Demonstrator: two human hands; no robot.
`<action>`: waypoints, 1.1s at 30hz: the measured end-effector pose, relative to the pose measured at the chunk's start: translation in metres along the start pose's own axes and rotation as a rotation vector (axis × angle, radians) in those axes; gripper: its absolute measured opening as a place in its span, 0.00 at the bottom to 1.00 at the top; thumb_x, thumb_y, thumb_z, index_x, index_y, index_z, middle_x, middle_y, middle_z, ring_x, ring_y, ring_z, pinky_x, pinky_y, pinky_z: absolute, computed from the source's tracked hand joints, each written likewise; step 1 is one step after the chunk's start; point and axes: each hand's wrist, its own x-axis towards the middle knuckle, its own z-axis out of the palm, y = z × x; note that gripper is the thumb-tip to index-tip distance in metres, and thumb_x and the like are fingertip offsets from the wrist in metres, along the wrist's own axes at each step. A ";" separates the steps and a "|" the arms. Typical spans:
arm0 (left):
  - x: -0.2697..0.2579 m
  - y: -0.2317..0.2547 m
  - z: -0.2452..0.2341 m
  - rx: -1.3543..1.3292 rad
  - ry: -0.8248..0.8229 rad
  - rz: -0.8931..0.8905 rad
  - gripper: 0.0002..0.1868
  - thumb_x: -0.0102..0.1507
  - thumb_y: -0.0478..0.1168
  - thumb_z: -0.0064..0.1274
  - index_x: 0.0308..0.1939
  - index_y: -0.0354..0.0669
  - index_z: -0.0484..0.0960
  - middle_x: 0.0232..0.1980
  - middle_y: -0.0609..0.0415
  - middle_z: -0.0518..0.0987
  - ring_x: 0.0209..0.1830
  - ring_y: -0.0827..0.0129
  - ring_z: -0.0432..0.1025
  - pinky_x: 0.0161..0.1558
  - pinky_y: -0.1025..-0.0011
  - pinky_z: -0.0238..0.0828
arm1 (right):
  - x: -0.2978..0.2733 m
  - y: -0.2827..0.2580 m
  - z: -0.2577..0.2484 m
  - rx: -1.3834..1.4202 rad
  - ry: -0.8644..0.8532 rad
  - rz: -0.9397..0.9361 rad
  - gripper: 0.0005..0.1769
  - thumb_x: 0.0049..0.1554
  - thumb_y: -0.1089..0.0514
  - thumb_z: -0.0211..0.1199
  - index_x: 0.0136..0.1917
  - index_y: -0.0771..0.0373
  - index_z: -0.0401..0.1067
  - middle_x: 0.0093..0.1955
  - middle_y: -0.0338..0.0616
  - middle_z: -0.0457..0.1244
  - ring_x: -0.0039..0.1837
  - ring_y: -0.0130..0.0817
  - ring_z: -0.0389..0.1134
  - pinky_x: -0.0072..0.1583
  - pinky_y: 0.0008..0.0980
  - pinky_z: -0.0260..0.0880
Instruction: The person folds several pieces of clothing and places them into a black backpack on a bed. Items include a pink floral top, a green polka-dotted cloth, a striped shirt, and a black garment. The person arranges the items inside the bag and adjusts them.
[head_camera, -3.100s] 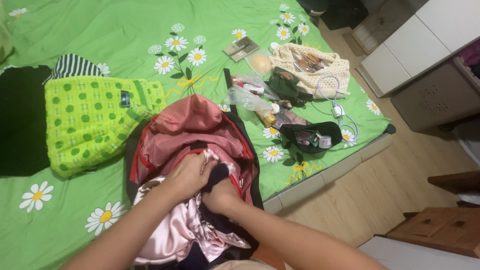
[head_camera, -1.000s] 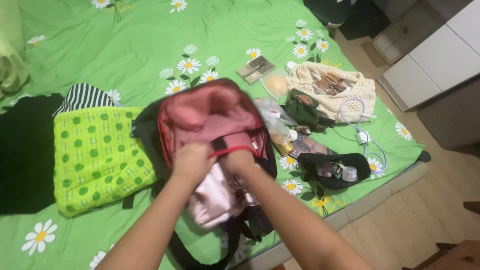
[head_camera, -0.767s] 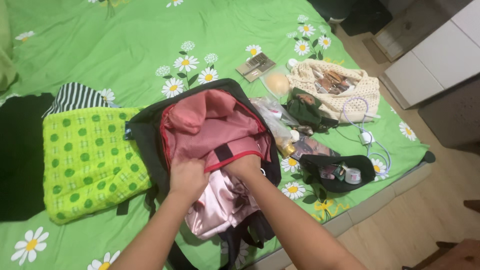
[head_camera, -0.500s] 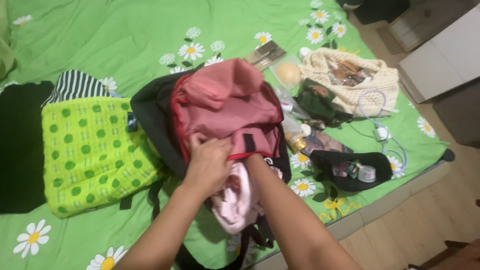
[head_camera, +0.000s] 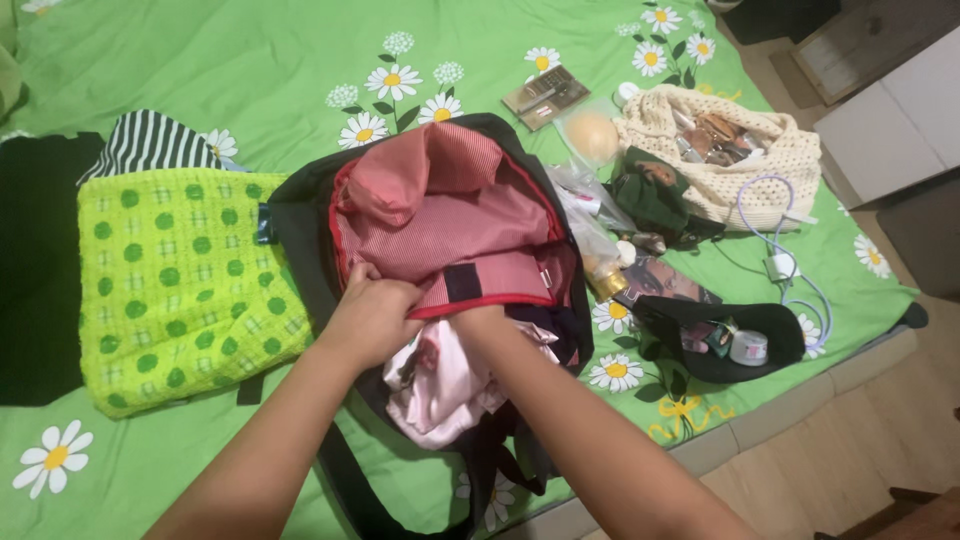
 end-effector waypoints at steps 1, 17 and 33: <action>0.001 -0.002 0.000 -0.014 0.019 0.020 0.09 0.55 0.45 0.60 0.32 0.43 0.85 0.37 0.47 0.82 0.45 0.53 0.74 0.63 0.55 0.55 | -0.019 -0.002 -0.002 -0.020 -0.090 0.026 0.23 0.63 0.46 0.51 0.66 0.56 0.74 0.65 0.54 0.66 0.69 0.53 0.66 0.72 0.49 0.63; -0.028 0.031 -0.015 -0.111 0.354 -0.063 0.11 0.53 0.43 0.56 0.35 0.43 0.86 0.37 0.46 0.83 0.42 0.50 0.77 0.47 0.53 0.73 | -0.102 -0.008 0.002 -0.036 0.110 -0.154 0.35 0.54 0.42 0.60 0.68 0.63 0.63 0.69 0.59 0.56 0.72 0.57 0.55 0.71 0.62 0.45; -0.031 0.007 -0.008 -0.054 0.036 -0.201 0.17 0.62 0.51 0.50 0.37 0.41 0.84 0.39 0.41 0.83 0.45 0.47 0.77 0.50 0.50 0.73 | -0.068 -0.013 0.009 0.224 -0.173 -0.210 0.23 0.65 0.45 0.51 0.60 0.66 0.70 0.61 0.71 0.60 0.63 0.66 0.62 0.66 0.54 0.61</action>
